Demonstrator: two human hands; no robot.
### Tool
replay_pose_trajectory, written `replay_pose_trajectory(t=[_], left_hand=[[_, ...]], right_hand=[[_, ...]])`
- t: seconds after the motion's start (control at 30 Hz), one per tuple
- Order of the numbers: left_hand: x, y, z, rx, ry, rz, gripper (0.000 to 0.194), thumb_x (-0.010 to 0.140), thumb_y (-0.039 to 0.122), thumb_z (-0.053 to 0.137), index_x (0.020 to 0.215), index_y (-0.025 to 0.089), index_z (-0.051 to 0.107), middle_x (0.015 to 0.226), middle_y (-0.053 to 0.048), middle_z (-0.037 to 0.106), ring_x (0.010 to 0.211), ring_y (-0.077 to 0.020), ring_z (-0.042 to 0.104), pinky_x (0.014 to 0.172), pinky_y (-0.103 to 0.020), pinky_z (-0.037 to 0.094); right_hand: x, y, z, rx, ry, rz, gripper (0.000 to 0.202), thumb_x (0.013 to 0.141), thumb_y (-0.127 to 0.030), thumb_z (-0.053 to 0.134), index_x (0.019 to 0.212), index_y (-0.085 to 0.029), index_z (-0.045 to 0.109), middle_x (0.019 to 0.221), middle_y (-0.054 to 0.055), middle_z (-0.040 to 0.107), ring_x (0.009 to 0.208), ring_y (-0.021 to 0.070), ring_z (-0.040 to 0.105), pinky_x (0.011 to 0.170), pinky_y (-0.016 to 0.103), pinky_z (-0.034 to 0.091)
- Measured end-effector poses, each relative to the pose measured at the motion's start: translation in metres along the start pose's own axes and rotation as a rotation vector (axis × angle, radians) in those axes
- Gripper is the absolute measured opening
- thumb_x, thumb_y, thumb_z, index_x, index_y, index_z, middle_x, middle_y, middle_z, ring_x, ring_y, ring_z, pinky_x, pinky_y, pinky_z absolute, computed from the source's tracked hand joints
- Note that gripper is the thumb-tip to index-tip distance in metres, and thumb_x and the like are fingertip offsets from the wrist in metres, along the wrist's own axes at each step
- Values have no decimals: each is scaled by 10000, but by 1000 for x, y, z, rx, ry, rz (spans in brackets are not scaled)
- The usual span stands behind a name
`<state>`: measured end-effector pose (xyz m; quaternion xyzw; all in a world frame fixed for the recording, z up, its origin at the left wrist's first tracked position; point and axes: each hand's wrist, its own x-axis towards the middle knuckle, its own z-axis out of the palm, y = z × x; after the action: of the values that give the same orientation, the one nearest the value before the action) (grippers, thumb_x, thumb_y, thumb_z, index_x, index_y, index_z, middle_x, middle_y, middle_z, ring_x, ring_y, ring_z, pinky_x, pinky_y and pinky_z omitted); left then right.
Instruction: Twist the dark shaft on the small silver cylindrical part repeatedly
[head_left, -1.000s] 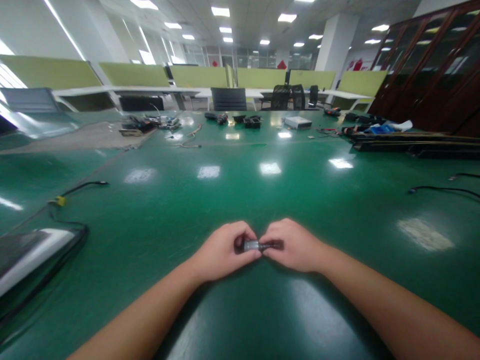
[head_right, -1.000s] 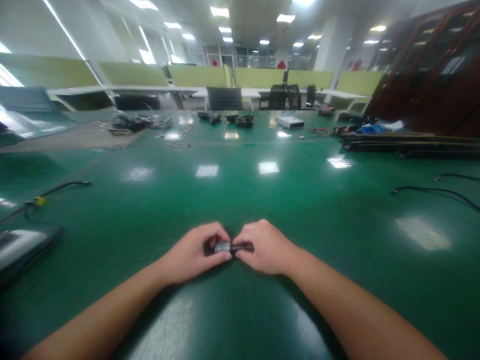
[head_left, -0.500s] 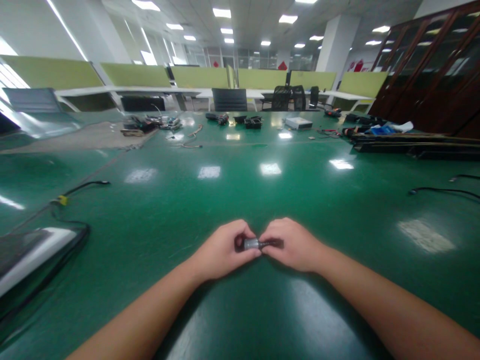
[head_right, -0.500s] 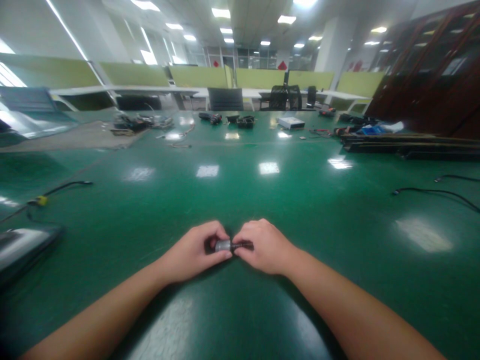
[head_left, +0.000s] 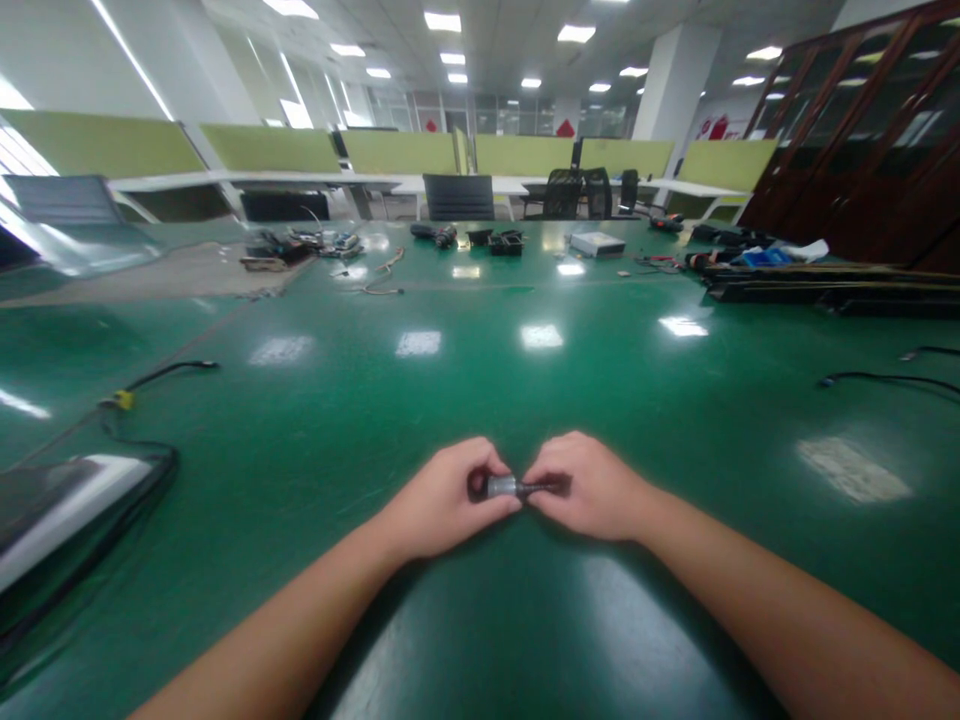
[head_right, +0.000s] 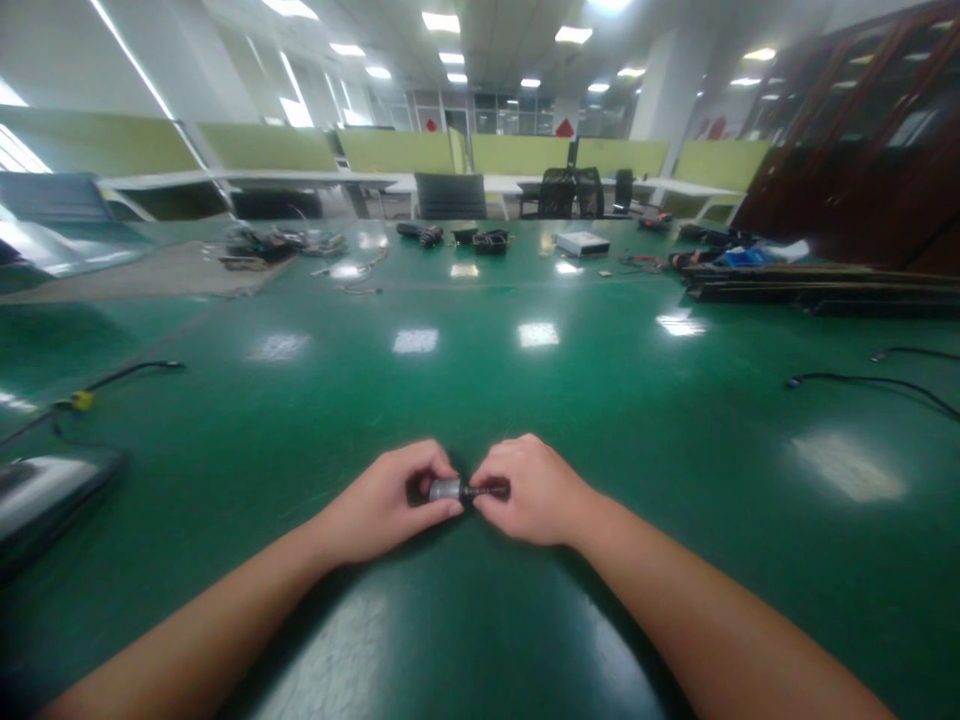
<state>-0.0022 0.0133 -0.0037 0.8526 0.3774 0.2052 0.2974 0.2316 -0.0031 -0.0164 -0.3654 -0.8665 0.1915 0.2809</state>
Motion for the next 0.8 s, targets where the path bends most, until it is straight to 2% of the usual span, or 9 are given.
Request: replay_pose_trajectory(t=[0.8], left_hand=[[1, -1, 2, 28, 17, -34, 229, 844, 383, 731, 884, 179, 634, 778, 5, 601, 691, -148, 553, 615, -245, 399]], right_hand=[[-1, 5, -2, -19, 11, 19, 47, 801, -204, 746, 846, -198, 732, 769, -5, 709, 723, 151, 627, 746, 292, 426]])
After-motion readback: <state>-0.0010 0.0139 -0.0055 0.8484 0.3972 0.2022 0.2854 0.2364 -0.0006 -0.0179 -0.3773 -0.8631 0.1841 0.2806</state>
